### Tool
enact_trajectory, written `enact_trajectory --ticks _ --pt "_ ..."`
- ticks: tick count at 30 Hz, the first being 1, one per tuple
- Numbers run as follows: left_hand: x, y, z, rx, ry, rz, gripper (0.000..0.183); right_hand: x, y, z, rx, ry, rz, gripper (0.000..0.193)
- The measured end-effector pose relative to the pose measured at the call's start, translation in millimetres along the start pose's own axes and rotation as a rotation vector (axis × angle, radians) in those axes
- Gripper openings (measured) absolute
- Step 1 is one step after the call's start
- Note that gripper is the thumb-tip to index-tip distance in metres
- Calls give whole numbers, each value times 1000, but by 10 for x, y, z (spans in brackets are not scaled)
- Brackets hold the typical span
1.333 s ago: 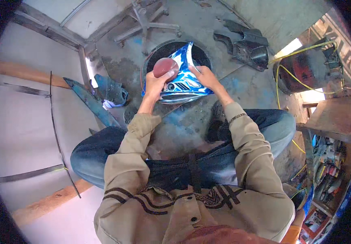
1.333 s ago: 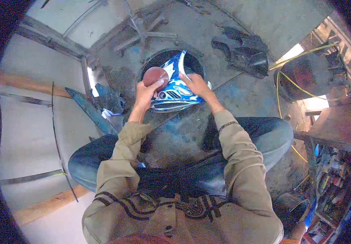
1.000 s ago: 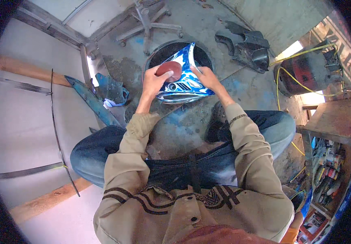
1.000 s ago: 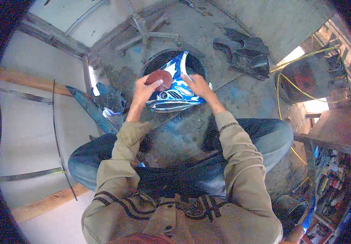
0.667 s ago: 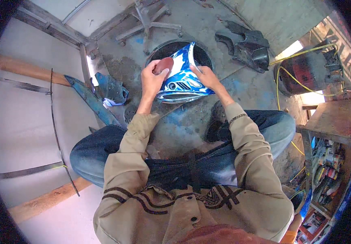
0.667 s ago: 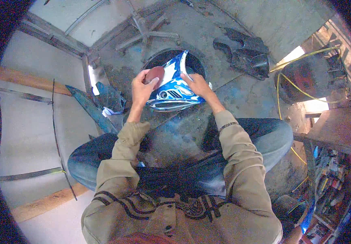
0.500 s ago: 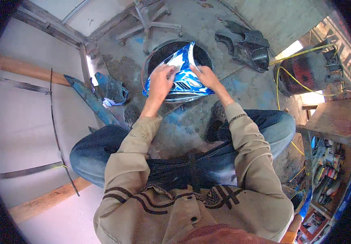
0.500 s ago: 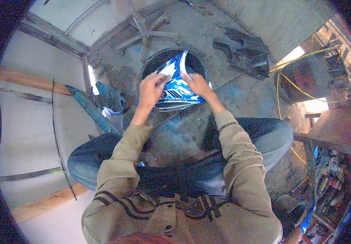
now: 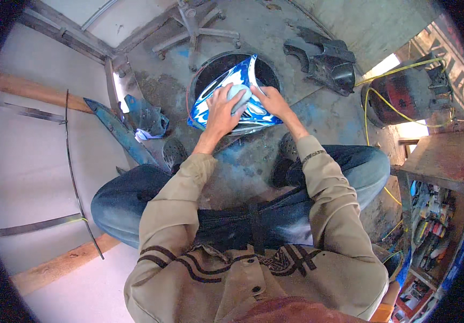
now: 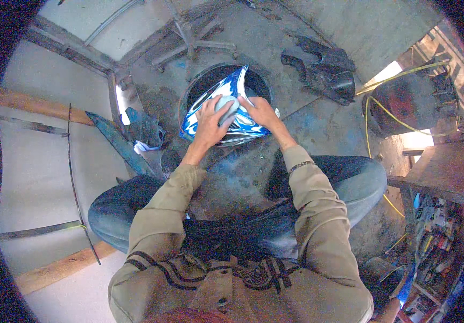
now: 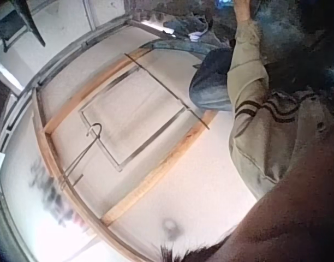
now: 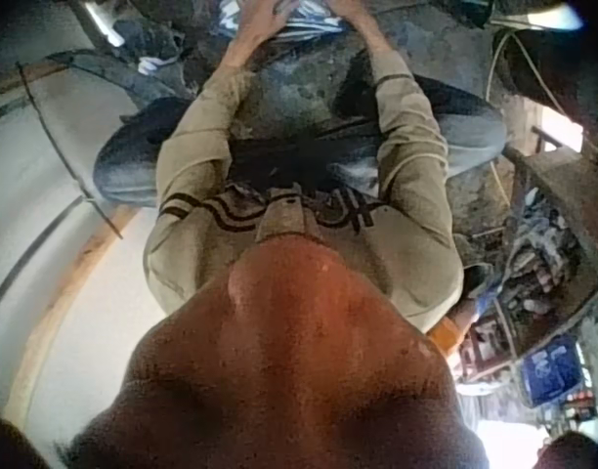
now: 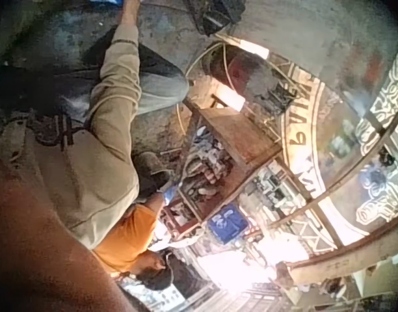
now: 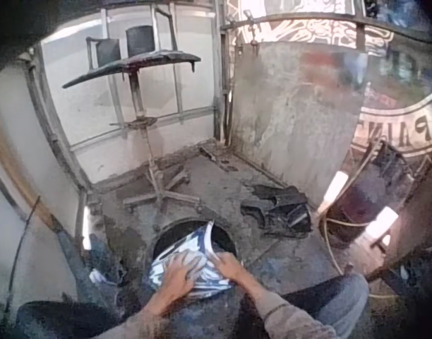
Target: The person sands a blue and white motorcycle fairing over a bucket of water. They use a circular sanding disc to scrub different sections of the fairing, dipping the fairing and their hands into the water periodically.
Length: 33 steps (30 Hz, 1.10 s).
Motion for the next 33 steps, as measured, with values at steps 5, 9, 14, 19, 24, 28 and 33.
enact_trajectory --ticks 5,9,14,19,24,28,33 --pt "12 1 -13 106 116 -118 38 50 46 -59 -21 48 24 65" --pt "61 -39 -24 89 229 -89 33 47 46 -68 -11 30 -2 64" --pt "69 -51 -23 37 266 -74 29 16 46 -76 10 10 31 66" --pt "167 -123 9 97 260 -286 29 50 45 -41 -23 30 27 68" --pt "189 -148 -41 67 354 -157 28 16 17 -2 -17 15 22 70" --pt "110 -83 7 106 256 -216 30 34 17 21 17 19 42 71" --pt "-30 53 30 126 134 -188 41 15 5 -29 -15 48 10 72"
Point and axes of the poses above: each hand's wrist, its own y-axis away from the middle knuckle, its own x-axis out of the back of the hand, z = x × y, the point moved 3 cm from there along -y, towards the middle knuckle, and after that the axes turned 7 degrees about -y, right-handed, at the moved point
